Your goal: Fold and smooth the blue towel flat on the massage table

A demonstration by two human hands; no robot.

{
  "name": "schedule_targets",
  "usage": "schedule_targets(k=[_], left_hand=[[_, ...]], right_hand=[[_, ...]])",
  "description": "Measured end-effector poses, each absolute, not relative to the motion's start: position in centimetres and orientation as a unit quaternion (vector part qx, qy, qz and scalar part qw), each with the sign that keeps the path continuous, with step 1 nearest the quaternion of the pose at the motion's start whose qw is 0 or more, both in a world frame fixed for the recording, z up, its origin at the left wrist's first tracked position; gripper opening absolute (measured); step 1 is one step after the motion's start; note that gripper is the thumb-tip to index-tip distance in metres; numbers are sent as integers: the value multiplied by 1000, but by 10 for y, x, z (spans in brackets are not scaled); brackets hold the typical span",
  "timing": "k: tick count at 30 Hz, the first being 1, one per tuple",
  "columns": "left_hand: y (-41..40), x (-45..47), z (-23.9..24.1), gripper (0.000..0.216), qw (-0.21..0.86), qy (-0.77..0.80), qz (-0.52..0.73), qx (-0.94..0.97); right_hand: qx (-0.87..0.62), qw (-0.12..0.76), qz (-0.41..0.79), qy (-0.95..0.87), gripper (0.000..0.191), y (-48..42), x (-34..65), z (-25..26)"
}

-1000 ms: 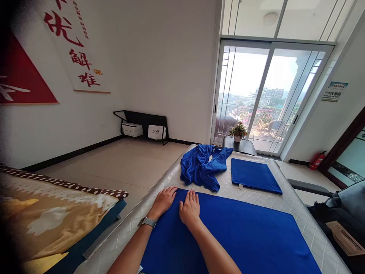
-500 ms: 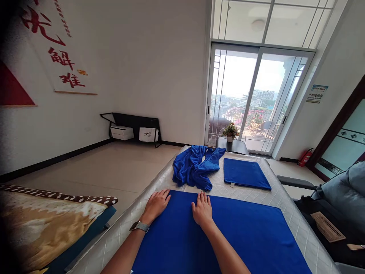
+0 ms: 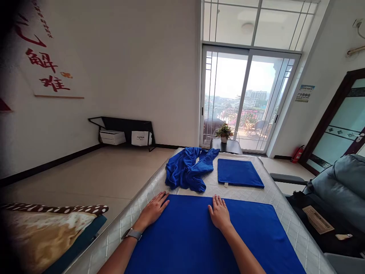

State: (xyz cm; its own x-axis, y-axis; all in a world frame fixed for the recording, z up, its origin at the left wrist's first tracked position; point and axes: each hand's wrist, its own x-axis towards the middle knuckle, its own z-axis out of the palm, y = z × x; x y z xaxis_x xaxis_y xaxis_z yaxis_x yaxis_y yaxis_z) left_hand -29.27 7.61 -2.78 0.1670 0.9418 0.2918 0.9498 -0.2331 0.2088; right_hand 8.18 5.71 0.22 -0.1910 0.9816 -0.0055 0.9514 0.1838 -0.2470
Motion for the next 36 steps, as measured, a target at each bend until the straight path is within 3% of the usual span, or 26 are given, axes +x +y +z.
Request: schedule_targets(k=[22,36], left_hand=[[82,-300,-40,55,4,-634,-151,-759],[82,-297,-37,57,-4,-638,-159,-754]], right_hand=[[-747,35,-8,-664,69,45,347,-33],[-784,37,-59,-616,64,41,342,-20]])
